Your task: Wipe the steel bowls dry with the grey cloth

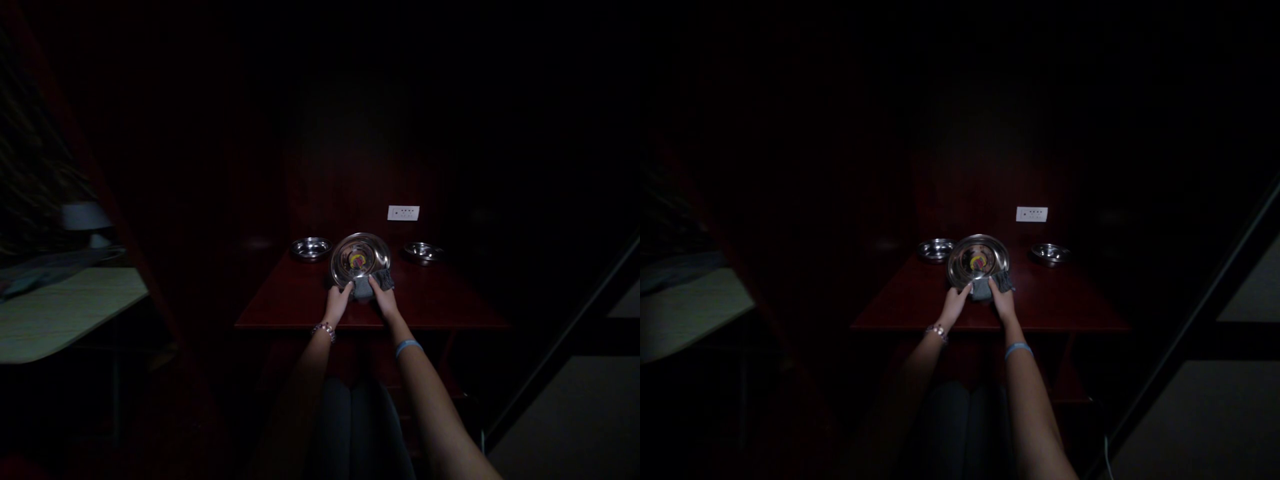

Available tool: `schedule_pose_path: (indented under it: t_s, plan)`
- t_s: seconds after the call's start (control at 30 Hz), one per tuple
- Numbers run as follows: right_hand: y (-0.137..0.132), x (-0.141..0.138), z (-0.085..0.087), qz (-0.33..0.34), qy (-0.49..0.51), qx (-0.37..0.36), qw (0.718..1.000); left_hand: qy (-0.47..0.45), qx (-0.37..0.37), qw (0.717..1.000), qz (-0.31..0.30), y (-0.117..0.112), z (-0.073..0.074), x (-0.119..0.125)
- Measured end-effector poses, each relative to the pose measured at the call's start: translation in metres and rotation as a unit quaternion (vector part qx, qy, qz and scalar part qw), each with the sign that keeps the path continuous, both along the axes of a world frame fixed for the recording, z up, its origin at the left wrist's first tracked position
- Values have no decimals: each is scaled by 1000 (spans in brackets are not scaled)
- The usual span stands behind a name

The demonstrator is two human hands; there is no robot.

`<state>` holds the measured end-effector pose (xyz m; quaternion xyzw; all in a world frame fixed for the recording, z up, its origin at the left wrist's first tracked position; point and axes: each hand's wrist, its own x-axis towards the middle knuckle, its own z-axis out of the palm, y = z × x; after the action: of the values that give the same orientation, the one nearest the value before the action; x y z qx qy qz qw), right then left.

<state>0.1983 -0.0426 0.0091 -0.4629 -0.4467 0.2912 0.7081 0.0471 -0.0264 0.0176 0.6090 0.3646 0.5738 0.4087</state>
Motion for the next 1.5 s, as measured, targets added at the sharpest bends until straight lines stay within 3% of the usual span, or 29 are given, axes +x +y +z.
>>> schedule_pose_path:
  t_s: [0.23,0.6,0.9,1.27,1.5]
  plan:
    - [-3,-1,2,-9,-31,0,999,-42,-12,997,63,0,1,-1]
    - [3,2,-4,-5,-68,5,998,-90,12,991,102,-1,4,-6]
    - [0,1,-3,-15,-46,8,999,-79,1,995,69,-4,4,-4]
    - [1,1,-2,-18,-16,-3,1000,74,-26,997,24,-1,-1,-3]
    - [2,2,-2,-24,-23,-4,999,76,-10,997,31,-2,0,-3]
